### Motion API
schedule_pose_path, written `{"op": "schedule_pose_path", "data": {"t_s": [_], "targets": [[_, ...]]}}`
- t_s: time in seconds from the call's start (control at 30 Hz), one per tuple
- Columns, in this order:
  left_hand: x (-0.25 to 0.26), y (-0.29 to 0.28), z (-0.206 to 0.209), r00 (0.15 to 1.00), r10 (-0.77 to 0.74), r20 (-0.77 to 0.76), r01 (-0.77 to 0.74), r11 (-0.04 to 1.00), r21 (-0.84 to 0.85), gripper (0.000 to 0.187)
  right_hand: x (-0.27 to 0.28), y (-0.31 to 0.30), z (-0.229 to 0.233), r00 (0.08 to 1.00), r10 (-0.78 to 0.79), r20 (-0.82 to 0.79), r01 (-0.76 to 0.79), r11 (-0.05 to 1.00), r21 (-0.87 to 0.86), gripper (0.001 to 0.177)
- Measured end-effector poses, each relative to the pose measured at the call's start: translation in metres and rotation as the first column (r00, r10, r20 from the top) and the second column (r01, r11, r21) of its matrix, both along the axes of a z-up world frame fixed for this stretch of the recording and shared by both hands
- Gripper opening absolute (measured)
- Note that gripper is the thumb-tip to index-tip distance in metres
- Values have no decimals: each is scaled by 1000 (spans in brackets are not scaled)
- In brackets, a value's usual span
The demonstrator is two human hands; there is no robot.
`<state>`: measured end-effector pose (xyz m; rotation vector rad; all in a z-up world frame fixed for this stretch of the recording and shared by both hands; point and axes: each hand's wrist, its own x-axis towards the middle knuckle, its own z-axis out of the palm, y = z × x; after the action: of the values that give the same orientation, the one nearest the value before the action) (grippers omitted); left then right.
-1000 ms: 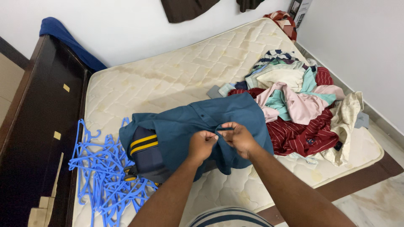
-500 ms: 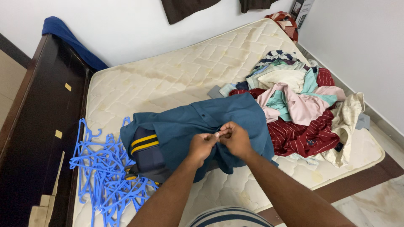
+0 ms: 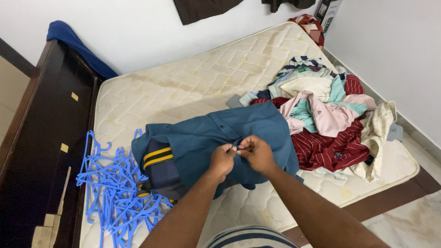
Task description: The person picks a blue shirt from a pile of clothes on a bed, buttons it, places it on a blue hanger, and hangs it in a wardrobe. The person then returns to the bed and moves the pile of clothes.
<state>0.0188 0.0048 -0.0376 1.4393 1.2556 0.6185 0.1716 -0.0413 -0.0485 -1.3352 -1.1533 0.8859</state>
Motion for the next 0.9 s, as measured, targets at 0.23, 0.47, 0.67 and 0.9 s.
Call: {"op": "schedule_pose_path", "data": {"t_s": [0.23, 0.47, 0.67, 0.9], "targets": [[-4, 6, -19, 989, -50, -136, 119, 818, 563, 27, -2, -4, 9, 985, -63, 160, 65, 998, -8, 22], [-11, -3, 1, 948, -65, 312, 136, 968, -210, 31, 11, 8, -8, 910, 39, -413, -132, 971, -199, 21], [-18, 1, -14, 919, -74, 387, 210, 923, -324, 28, 16, 6, 1, 933, 110, -342, -216, 932, -290, 33], [-59, 31, -26, 951, 56, -305, 122, 836, 535, 26, 47, 12, 7, 918, -39, 394, 124, 973, -194, 35]]}}
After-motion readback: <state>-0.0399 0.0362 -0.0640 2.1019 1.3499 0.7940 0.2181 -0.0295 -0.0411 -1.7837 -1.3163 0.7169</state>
